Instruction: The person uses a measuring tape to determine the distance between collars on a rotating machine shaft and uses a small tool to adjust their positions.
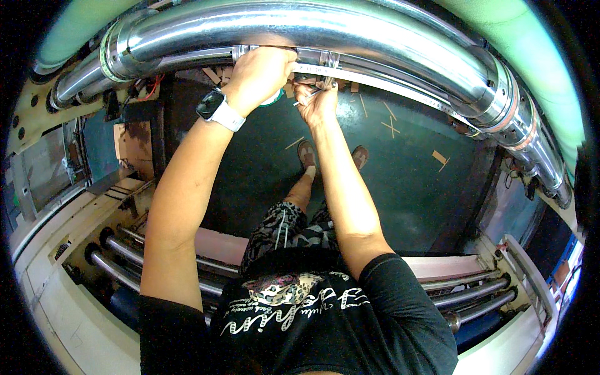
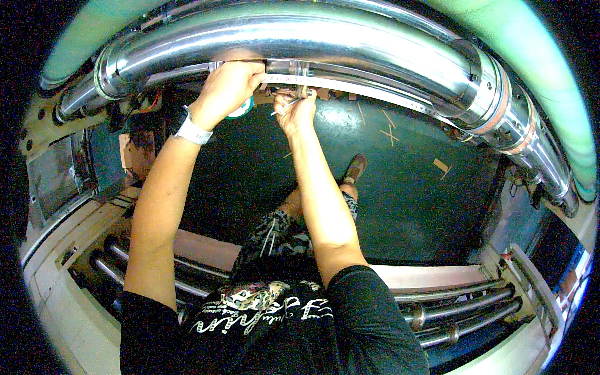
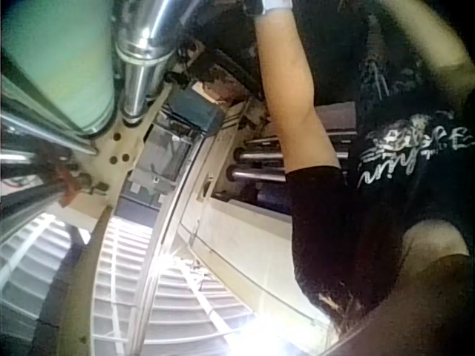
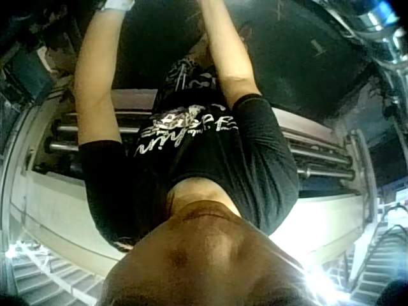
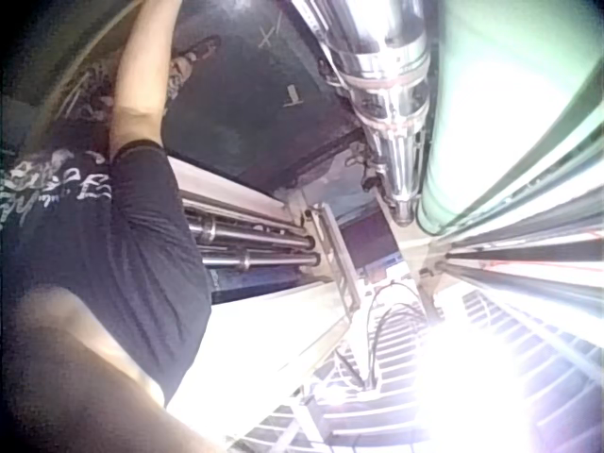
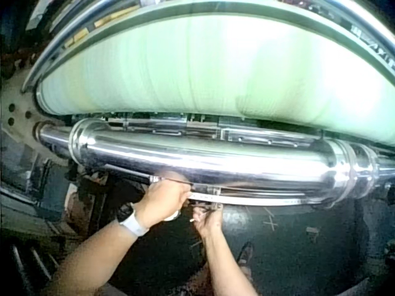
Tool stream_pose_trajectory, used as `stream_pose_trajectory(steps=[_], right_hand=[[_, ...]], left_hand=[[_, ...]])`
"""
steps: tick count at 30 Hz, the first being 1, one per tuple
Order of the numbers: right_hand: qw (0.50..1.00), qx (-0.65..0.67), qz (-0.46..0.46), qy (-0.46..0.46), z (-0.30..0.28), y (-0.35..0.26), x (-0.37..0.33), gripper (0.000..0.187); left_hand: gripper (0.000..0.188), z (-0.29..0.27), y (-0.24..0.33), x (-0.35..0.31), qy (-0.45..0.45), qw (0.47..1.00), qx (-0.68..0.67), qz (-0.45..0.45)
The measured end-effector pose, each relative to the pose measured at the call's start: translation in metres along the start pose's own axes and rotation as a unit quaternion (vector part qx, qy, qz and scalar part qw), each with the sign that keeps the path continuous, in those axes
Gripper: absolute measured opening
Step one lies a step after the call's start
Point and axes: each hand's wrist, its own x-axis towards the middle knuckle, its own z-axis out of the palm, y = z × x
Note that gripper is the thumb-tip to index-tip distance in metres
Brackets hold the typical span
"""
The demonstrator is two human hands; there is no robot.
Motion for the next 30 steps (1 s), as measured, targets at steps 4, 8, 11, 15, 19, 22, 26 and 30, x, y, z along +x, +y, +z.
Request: stream_pose_trajectory(steps=[4,8,11,15,19,22,26,30], right_hand=[[0.999,0.000,-0.006,-0.031,-0.005,-0.001,0.001,0.049],[0.995,-0.092,-0.019,0.028,-0.005,-0.001,-0.008,0.052],[0.979,-0.189,-0.008,0.077,-0.016,-0.001,-0.026,0.054],[0.912,-0.385,0.019,0.142,-0.054,-0.007,-0.083,0.045],[0.676,-0.729,0.087,0.069,-0.064,-0.023,-0.136,0.041],[0.478,-0.872,0.050,-0.098,-0.044,-0.044,-0.174,0.029],[0.454,-0.857,-0.128,-0.208,0.053,-0.062,-0.211,0.018],[0.235,-0.907,-0.315,-0.148,0.068,-0.064,-0.145,0.022]], left_hand=[[0.017,-0.002,0.004,0.002,-0.026,1.000,0.010,-0.007],[0.015,-0.004,0.008,0.001,-0.052,0.998,0.023,-0.017],[0.014,0.013,-0.011,-0.007,0.031,0.999,0.035,0.016],[0.016,0.008,-0.005,-0.015,0.028,0.998,0.038,0.051],[0.013,0.006,0.007,-0.036,0.112,0.990,-0.034,0.083],[0.023,0.009,0.016,-0.074,0.022,0.993,-0.080,0.080],[0.033,0.013,0.028,-0.141,-0.087,0.993,-0.065,0.055],[0.024,0.040,0.026,-0.194,-0.118,0.990,-0.076,0.021]])
